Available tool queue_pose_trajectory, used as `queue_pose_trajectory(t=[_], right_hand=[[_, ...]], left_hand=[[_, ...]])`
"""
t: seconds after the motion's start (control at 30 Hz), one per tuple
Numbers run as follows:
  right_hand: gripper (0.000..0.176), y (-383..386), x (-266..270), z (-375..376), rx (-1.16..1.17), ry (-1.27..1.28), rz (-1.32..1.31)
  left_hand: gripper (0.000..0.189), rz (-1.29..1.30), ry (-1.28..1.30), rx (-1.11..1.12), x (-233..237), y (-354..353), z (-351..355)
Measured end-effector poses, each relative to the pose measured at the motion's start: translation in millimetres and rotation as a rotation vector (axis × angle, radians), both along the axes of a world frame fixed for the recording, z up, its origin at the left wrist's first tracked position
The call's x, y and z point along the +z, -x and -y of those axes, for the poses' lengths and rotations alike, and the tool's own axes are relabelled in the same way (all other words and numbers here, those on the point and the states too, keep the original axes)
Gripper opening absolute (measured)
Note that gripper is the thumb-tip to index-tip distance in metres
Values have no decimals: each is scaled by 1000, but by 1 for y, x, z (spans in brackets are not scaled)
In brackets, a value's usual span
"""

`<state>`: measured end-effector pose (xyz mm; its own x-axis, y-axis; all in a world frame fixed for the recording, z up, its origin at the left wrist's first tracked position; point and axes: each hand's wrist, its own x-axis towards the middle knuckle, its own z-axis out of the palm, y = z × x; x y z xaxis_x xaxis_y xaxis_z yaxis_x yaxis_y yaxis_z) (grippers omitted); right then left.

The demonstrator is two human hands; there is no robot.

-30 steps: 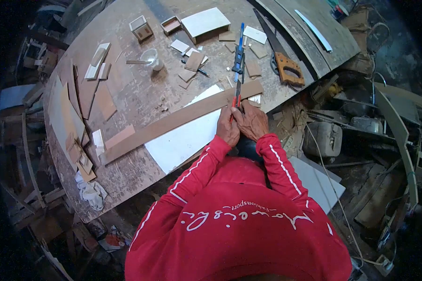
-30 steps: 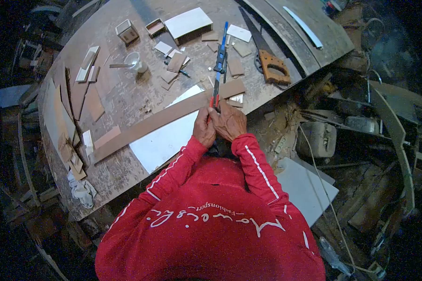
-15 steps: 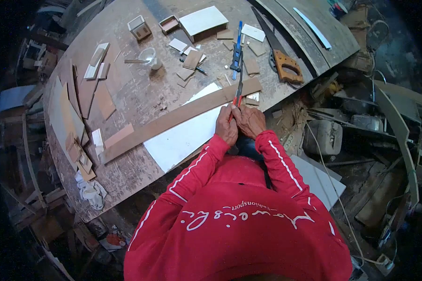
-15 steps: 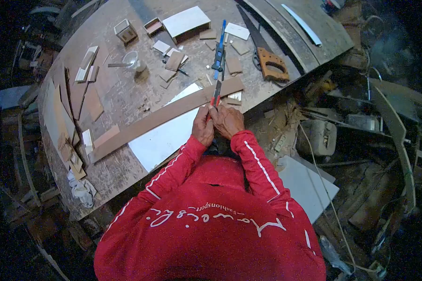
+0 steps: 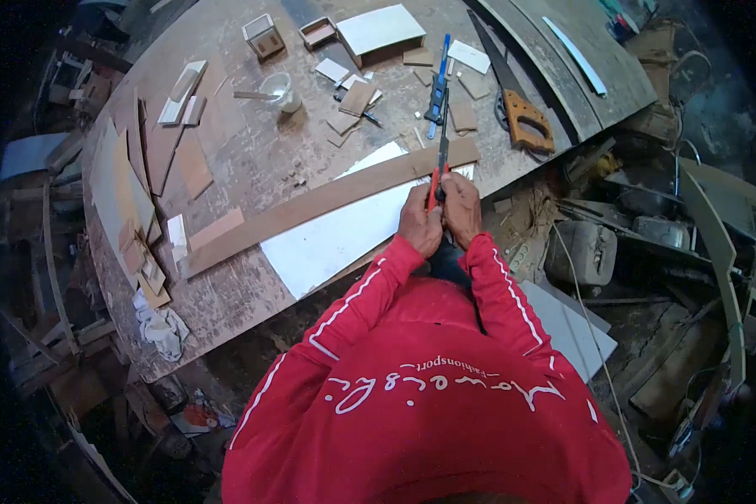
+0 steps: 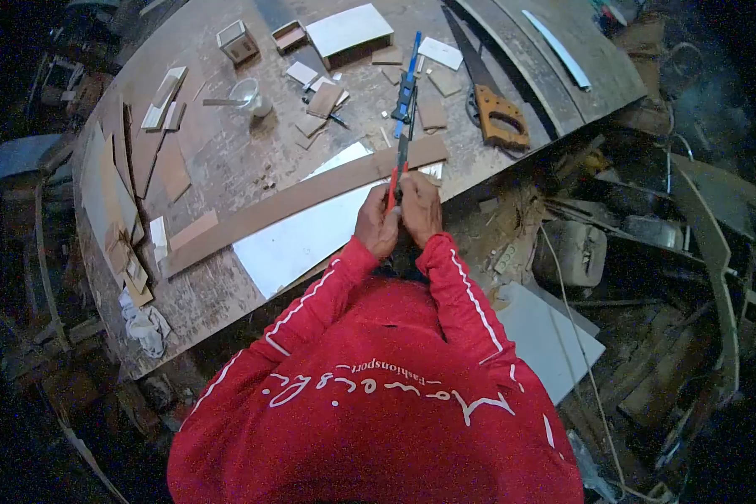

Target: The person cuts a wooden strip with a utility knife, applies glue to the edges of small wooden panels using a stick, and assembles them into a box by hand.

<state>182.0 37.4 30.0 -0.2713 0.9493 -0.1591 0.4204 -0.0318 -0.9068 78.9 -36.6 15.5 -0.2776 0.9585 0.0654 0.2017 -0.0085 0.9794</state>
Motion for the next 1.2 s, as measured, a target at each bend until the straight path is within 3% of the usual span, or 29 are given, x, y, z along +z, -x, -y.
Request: queue_pose_trajectory(t=[0.07, 0.1, 0.2, 0.3, 0.47, 1.2], right_hand=[[39, -6, -17, -9, -67, -37, 0], [36, 9, 36, -2, -215, 350, -265], [35, 8, 28, -6, -77, 345, -1], [34, 10, -3, -6, 109, -163, 429], [25, 19, 2, -1, 174, -141, 425], [31, 43, 6, -3, 218, -18, 591]], left_hand=[[39, -143, 51, -26, 2, 9, 0], [39, -246, 48, -22, 8, 20, 1], [44, -641, 17, 93, 26, 43, -1], [49, -889, -13, 161, 12, 64, -20], [57, -950, -67, 151, -21, 75, -23], [56, -952, -9, 171, -21, 75, -23]])
